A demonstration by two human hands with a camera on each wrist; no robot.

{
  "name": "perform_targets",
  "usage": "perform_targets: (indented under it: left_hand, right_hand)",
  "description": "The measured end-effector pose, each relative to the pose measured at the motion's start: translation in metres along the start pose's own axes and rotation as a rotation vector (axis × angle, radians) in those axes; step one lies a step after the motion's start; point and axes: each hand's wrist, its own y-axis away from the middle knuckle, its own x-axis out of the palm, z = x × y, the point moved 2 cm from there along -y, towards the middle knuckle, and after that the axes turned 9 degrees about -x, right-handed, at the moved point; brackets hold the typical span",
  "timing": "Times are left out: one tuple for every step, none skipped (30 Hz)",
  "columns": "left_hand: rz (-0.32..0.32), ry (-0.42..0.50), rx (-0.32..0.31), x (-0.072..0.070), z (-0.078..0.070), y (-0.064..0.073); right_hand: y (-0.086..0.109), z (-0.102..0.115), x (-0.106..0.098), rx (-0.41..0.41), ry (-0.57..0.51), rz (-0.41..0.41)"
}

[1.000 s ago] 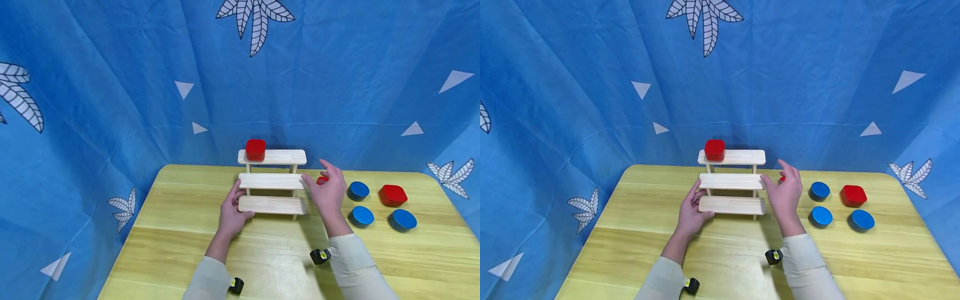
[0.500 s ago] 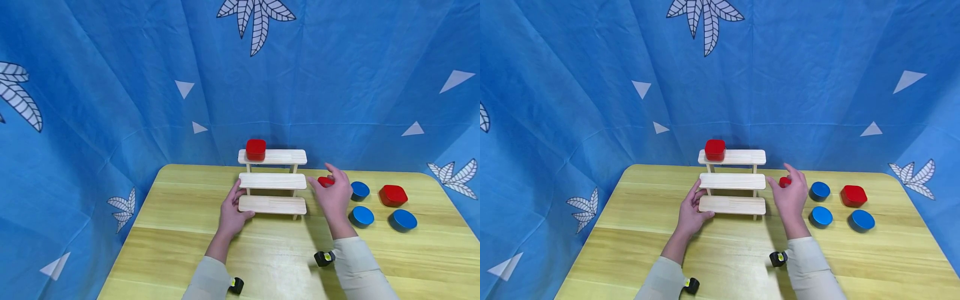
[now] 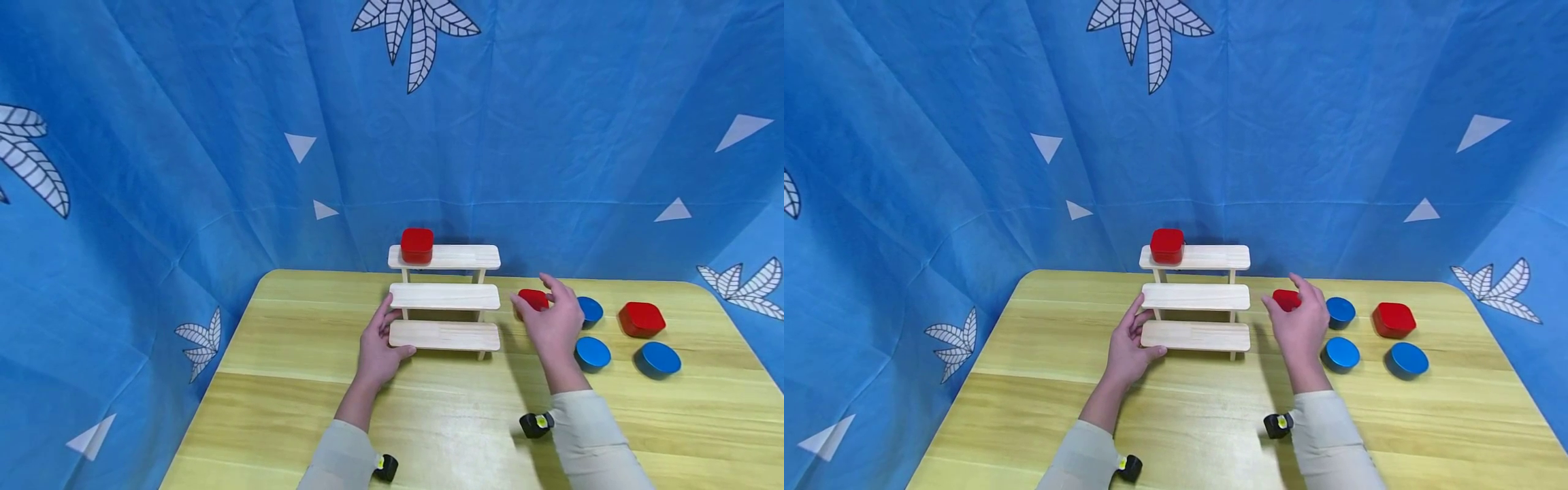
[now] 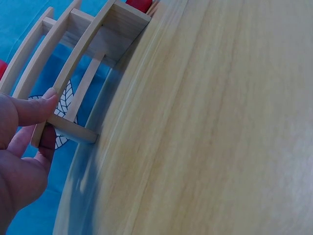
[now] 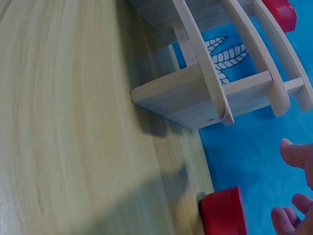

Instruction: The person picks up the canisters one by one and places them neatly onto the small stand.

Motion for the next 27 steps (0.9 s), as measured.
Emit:
perform_targets:
  left_hand:
    - [-0.001,-0.001,-0.002,0.000,0.000,0.000]
    - [-0.001,-0.001,-0.004,0.000,0.000,0.000]
    - [-0.001,0.001,-0.006,0.000,0.000,0.001]
    - [0.000,0.004,-0.005,0.001,0.000,0.001]
    - [0.002,0.007,-0.004,0.001,0.000,0.001]
    - [0.004,0.010,-0.002,0.001,0.000,0.002]
    - [0.006,0.011,0.001,0.001,0.000,0.002]
    - [0.008,0.013,0.002,0.001,0.000,0.001]
    - [0.010,0.013,0.003,0.001,0.000,0.001]
    - [0.008,0.008,0.003,0.001,0.001,0.001]
    - [0.005,0.006,0.004,0.000,0.001,0.001]
    - [0.001,0.004,0.004,0.000,0.001,0.000]
    - [-0.005,0.001,0.002,-0.001,0.002,0.000]
    - [-0.010,-0.002,0.000,-0.001,0.002,0.000]
    - [-0.012,0.000,-0.002,-0.001,0.002,0.000]
    - [-0.014,0.001,-0.004,-0.002,0.003,0.000]
    - [-0.011,0.009,-0.005,-0.002,0.002,0.000]
    - [-0.007,0.014,-0.007,-0.002,0.003,0.000]
    - [-0.004,0.018,-0.010,-0.002,0.003,0.000]
    - [0.001,0.026,-0.012,-0.001,0.002,0.000]
    - [0.005,0.032,-0.014,-0.001,0.002,0.000]
    - [0.006,0.036,-0.017,0.000,0.002,-0.001]
    - [0.007,0.039,-0.018,0.000,0.002,-0.001]
    - [0.006,0.041,-0.020,0.000,0.002,-0.001]
    - [0.005,0.041,-0.022,0.001,0.001,-0.001]
    - [0.005,0.040,-0.023,0.001,0.001,-0.001]
    - [0.003,0.037,-0.023,0.001,0.001,0.000]
  right_hand:
    - [0.000,-0.002,0.000,0.007,-0.001,0.002]
    - [0.001,-0.003,0.000,0.012,-0.001,0.004]
    - [0.001,-0.005,-0.001,0.020,-0.001,0.008]
    - [0.002,-0.006,-0.001,0.024,-0.001,0.009]
    - [0.002,-0.008,-0.001,0.029,0.000,0.010]
    - [0.003,-0.009,-0.001,0.032,0.004,0.009]
    - [0.003,-0.011,-0.001,0.033,0.007,0.007]
    - [0.003,-0.012,-0.001,0.034,0.010,0.004]
    - [0.003,-0.014,0.000,0.030,0.013,0.001]
    - [0.003,-0.015,0.000,0.023,0.018,0.000]
    - [0.003,-0.016,0.001,0.016,0.021,-0.001]
    - [0.002,-0.016,0.002,0.008,0.026,0.002]
    - [0.002,-0.017,0.003,0.000,0.028,0.004]
    - [0.001,-0.017,0.004,-0.007,0.031,0.009]
    - [0.001,-0.018,0.005,-0.009,0.036,0.013]
    - [0.001,-0.018,0.005,-0.006,0.041,0.019]
    - [0.001,-0.019,0.006,0.001,0.047,0.023]
    - [0.001,-0.020,0.006,0.008,0.055,0.028]
    - [0.001,-0.021,0.006,0.017,0.063,0.032]
    - [0.001,-0.022,0.006,0.026,0.073,0.038]
    - [0.001,-0.023,0.006,0.033,0.080,0.042]
    - [0.002,-0.024,0.006,0.038,0.086,0.047]
    - [0.002,-0.025,0.006,0.039,0.092,0.052]
    - [0.002,-0.025,0.006,0.039,0.096,0.055]
    - [0.002,-0.026,0.006,0.037,0.099,0.057]
    - [0.002,-0.027,0.006,0.034,0.102,0.058]
    - [0.002,-0.028,0.006,0.031,0.104,0.057]
